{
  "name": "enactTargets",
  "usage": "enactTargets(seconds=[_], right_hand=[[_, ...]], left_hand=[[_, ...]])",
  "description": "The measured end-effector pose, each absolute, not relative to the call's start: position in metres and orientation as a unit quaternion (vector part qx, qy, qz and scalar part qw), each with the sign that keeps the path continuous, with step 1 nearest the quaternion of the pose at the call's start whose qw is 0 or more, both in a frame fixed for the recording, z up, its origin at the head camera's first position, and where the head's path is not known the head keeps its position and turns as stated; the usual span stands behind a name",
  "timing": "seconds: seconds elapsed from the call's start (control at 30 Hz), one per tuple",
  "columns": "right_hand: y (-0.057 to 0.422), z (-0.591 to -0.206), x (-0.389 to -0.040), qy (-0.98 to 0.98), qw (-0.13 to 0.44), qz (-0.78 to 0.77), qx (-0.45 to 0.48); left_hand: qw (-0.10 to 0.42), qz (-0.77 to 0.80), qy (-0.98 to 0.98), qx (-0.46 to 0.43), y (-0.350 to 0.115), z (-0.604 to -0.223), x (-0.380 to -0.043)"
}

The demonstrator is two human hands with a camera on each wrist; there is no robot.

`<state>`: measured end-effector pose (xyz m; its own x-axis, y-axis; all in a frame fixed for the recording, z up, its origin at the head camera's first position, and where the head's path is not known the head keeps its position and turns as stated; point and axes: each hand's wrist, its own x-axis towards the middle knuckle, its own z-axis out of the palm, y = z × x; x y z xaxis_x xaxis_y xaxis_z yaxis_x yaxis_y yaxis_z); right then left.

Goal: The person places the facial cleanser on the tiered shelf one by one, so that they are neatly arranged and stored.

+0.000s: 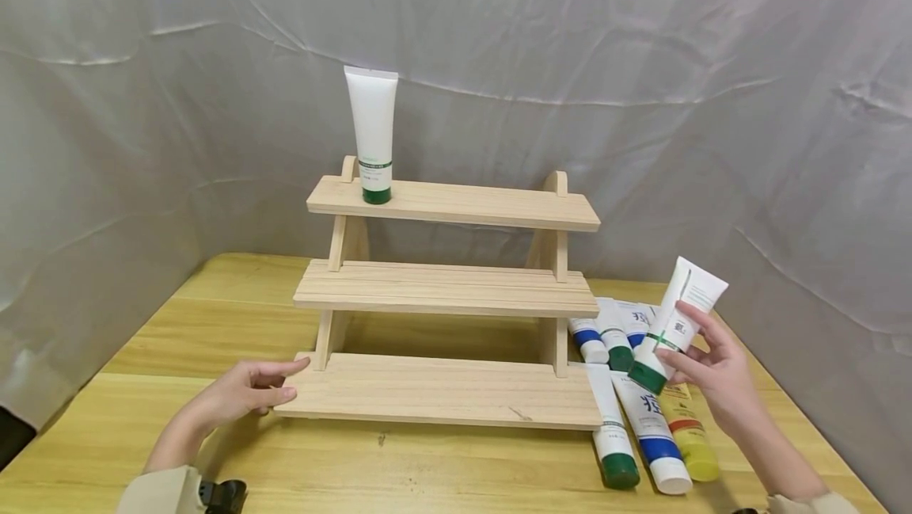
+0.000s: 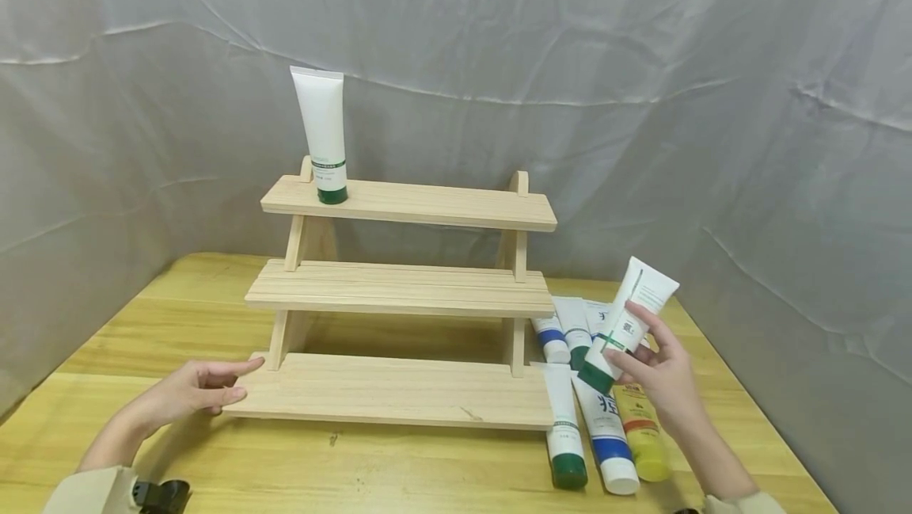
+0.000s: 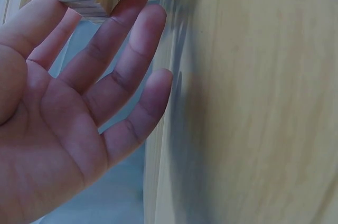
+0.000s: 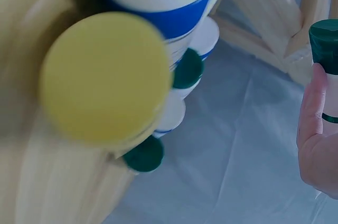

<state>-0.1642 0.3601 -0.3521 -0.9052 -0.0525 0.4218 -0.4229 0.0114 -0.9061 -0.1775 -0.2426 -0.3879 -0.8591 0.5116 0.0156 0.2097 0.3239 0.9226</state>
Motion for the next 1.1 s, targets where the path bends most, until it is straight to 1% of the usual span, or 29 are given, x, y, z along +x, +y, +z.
enactTargets(seconds=[0.07, 0.1, 0.13, 0.2, 0.3, 0.53, 0.83, 1.1], right_hand=[[0.361, -0.357, -0.173, -0.695, 0.141, 0.682, 0.179], [0.356, -0.353, -0.173, -0.714, 0.143, 0.667, 0.160], [0.352, -0.351, -0.174, -0.717, 0.143, 0.662, 0.162], [0.341, -0.343, -0.173, -0.718, 0.148, 0.660, 0.162], [0.318, -0.323, -0.165, -0.739, 0.153, 0.640, 0.146], [0.290, -0.302, -0.169, -0.723, 0.159, 0.658, 0.140], [0.271, -0.290, -0.183, -0.722, 0.155, 0.655, 0.158], [0.250, -0.275, -0.196, -0.716, 0.156, 0.655, 0.187]], left_hand=[[0.141, 0.535, 0.803, 0.222, -0.243, -0.388, -0.178], [0.140, 0.534, 0.804, 0.221, -0.242, -0.388, -0.178], [0.140, 0.534, 0.804, 0.222, -0.242, -0.388, -0.178], [0.138, 0.533, 0.805, 0.223, -0.243, -0.388, -0.178], [0.136, 0.532, 0.804, 0.227, -0.243, -0.388, -0.178], [0.139, 0.535, 0.803, 0.223, -0.243, -0.388, -0.178], [0.132, 0.536, 0.800, 0.236, -0.244, -0.389, -0.178], [0.139, 0.538, 0.798, 0.232, -0.243, -0.388, -0.177]])
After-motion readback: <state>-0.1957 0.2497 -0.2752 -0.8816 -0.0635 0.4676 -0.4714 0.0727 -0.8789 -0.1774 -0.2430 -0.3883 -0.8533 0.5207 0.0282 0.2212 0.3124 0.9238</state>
